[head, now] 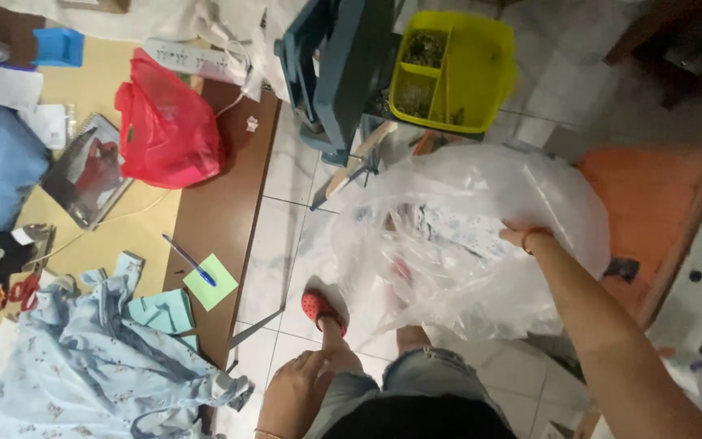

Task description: Sorting and inspecting baby clothes from a bulk bag onto a work table

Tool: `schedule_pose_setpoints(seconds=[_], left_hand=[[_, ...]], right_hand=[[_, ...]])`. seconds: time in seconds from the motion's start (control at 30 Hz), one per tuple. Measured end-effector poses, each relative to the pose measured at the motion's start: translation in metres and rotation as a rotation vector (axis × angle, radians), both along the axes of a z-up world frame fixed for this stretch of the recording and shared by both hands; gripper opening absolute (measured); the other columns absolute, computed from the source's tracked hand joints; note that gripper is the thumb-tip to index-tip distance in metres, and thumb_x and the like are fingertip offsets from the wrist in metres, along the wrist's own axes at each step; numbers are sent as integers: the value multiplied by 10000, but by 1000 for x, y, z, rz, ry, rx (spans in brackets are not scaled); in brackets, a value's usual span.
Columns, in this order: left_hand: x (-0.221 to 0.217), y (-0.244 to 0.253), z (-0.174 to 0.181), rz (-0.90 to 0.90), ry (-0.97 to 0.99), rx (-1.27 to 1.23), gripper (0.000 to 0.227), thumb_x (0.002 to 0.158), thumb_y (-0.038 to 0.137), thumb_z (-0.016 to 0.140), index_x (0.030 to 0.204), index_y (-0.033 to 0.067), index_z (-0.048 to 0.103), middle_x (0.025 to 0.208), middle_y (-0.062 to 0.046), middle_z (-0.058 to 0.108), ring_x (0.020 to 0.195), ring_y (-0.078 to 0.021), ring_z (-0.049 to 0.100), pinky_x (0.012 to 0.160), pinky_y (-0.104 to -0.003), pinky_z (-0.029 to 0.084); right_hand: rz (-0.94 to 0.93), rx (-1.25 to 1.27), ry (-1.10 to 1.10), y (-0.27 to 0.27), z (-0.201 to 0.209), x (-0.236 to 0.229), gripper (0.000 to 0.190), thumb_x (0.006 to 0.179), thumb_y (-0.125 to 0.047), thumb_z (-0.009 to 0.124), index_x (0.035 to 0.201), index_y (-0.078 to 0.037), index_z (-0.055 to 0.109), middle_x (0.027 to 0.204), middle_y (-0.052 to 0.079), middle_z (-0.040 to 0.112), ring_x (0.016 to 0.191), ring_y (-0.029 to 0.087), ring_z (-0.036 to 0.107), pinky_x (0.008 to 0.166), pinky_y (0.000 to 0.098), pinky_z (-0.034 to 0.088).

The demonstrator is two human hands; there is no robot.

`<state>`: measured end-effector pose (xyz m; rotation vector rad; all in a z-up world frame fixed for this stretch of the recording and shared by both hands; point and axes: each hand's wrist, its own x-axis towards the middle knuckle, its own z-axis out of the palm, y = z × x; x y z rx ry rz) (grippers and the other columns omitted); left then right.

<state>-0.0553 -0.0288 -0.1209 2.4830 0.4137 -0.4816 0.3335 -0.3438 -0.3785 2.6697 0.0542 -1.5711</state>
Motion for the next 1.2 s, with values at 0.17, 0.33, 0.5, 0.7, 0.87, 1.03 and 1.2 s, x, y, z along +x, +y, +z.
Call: schedule_pose_setpoints(seconds=[0.17,0.33,0.5,0.7,0.87,1.03,1.2], left_hand=[[-8,7,28,86,7,-250,299,794,290,464,1056,149,494,857,-89,566,737,-318,558,608,-421,422],[29,11,85,48,-211,-533,390,748,114,591,1117,114,466,1089,-74,513,993,-232,499,818,-286,381],[63,20,115,-79,-427,-459,901,566,519,637,1276,64,319,1298,-168,372,1229,-321,323,980,-496,156],[19,60,121,-139,-5,-1017,383,685,410,574,862,72,542,808,6,502,777,-92,469,730,-186,376],[-59,88,130,168,-211,-1267,476,708,281,643,1087,48,473,982,4,515,900,-94,460,819,-250,407],[-156,100,102,609,-437,-1198,937,631,262,743,1325,16,164,1321,-52,305,1194,-131,272,1011,-290,166],[-227,99,128,834,-775,-1227,783,712,240,745,1272,53,230,1326,-102,235,1145,-154,278,923,-262,183]], right_hand=[[259,377,-149,79,142,-61,365,711,-314,448,990,-105,557,1129,104,546,1021,273,504,837,306,368],[542,1024,101,128,296,-115,119,640,-108,520,749,-102,474,695,-20,410,623,101,379,580,250,324],[884,1255,347,210,433,-162,160,606,-36,482,753,-97,493,698,32,485,615,175,452,594,279,386],[916,1395,66,262,458,-199,417,676,-200,651,1040,-103,471,1180,74,449,1069,221,434,855,354,342],[570,864,423,284,379,-236,1009,481,-236,828,1330,-190,284,1089,-21,565,1004,91,519,885,180,341],[585,1258,331,308,360,-262,398,641,-207,733,1001,-105,597,1000,-5,644,925,103,576,792,253,418],[662,1246,533,325,377,-269,222,657,-226,733,814,-105,632,751,-28,651,660,69,589,592,190,430]])
